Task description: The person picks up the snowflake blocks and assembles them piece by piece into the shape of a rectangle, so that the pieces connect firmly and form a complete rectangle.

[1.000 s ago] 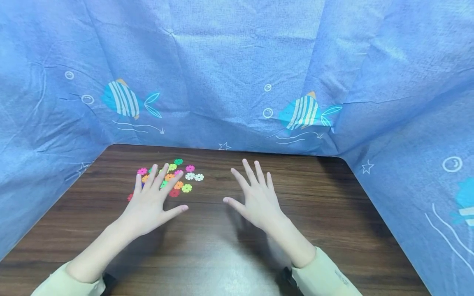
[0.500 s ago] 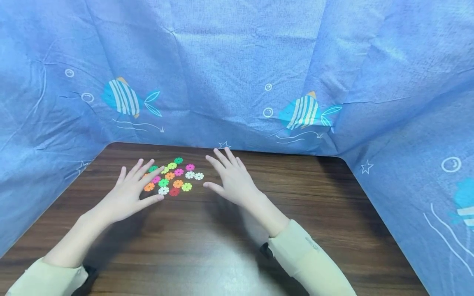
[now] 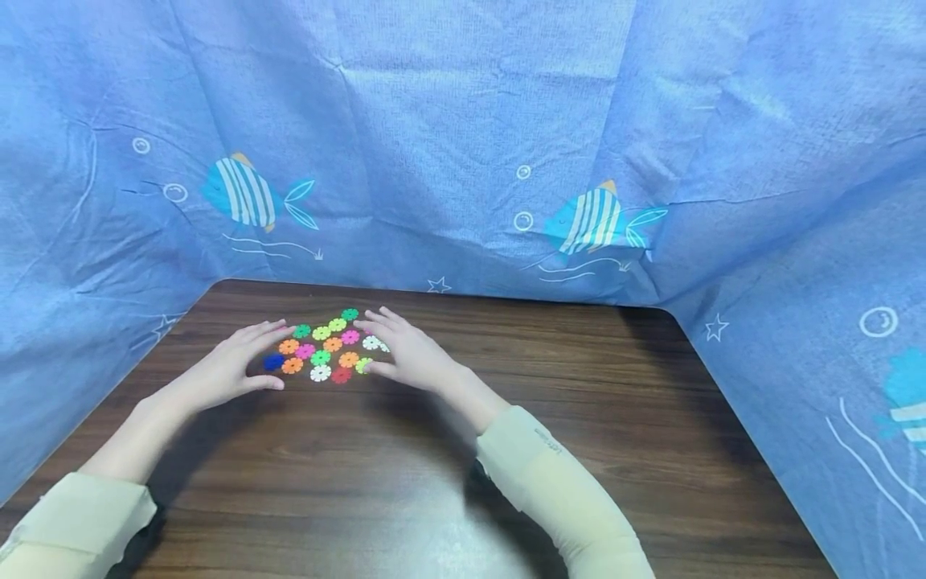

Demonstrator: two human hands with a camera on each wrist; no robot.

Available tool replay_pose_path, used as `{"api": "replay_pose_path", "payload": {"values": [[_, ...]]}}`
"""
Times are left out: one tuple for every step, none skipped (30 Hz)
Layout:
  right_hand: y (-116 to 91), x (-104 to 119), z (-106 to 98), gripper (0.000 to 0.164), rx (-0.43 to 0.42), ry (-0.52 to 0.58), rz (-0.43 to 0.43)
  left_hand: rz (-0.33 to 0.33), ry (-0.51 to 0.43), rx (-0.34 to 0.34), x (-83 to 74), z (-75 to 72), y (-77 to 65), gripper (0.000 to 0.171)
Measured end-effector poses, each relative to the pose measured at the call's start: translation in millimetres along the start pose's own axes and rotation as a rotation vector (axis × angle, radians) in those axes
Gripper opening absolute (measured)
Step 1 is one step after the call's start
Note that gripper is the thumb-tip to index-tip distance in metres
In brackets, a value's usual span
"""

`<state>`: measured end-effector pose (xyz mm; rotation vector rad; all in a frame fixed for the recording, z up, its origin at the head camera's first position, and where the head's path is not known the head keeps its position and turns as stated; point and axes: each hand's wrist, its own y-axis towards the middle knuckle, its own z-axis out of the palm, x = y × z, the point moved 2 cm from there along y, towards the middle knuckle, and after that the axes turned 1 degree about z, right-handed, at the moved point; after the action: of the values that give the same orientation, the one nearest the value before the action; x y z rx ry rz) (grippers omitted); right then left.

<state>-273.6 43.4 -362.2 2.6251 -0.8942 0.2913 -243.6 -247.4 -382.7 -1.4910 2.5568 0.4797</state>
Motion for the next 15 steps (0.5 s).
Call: {"api": "replay_pose_path", "payload": {"values": [[3, -1, 5, 0.065, 0.01, 0.013, -0.008, 0.009, -0.002, 0.005, 4.9, 1.0, 0.2, 0.082], [5, -2, 10, 0.064, 0.02, 0.019, -0.014, 0.016, -0.007, 0.014, 9.7, 2.0, 0.5, 0.082], [7, -4, 14, 0.063, 0.031, 0.021, -0.016, 0.018, -0.011, 0.023, 14.2, 2.9, 0.9, 0.083], [9, -6, 19, 0.063, 0.043, 0.022, -0.015, 0.021, -0.015, 0.031, 18.5, 4.0, 1.2, 0.083], [11, -7, 22, 0.062, 0.055, 0.028, -0.013, 0.018, -0.021, 0.041, 22.4, 5.1, 1.4, 0.083], [12, -9, 26, 0.061, 0.064, 0.026, -0.014, 0.009, -0.025, 0.055, 26.0, 5.9, 1.5, 0.082], [13, -11, 30, 0.06, 0.072, 0.021, -0.013, 0.0, -0.028, 0.068, 29.4, 6.7, 1.6, 0.081], [14, -13, 33, 0.058, 0.083, 0.013, -0.011, -0.006, -0.029, 0.079, 32.9, 7.7, 1.7, 0.08], [15, -15, 36, 0.057, 0.094, 0.013, -0.011, -0.013, -0.028, 0.09, 36.3, 8.8, 1.8, 0.078], [16, -17, 39, 0.055, 0.105, 0.013, -0.011, -0.019, -0.029, 0.1, 39.4, 9.5, 1.7, 0.077], [16, -19, 41, 0.054, 0.118, 0.014, -0.01, -0.026, -0.029, 0.108, 42.5, 10.2, 1.7, 0.075], [17, -22, 43, 0.053, 0.136, 0.015, -0.007, -0.034, -0.026, 0.114, 45.7, 10.9, 1.4, 0.073], [17, -23, 44, 0.052, 0.155, 0.022, -0.002, -0.037, -0.025, 0.117, 48.9, 11.6, 1.3, 0.07], [18, -25, 46, 0.051, 0.173, 0.029, 0.002, -0.042, -0.024, 0.12, 51.9, 12.2, 1.0, 0.068], [18, -27, 48, 0.051, 0.192, 0.032, 0.008, -0.044, -0.023, 0.12, 54.4, 12.4, 0.6, 0.066]]}}
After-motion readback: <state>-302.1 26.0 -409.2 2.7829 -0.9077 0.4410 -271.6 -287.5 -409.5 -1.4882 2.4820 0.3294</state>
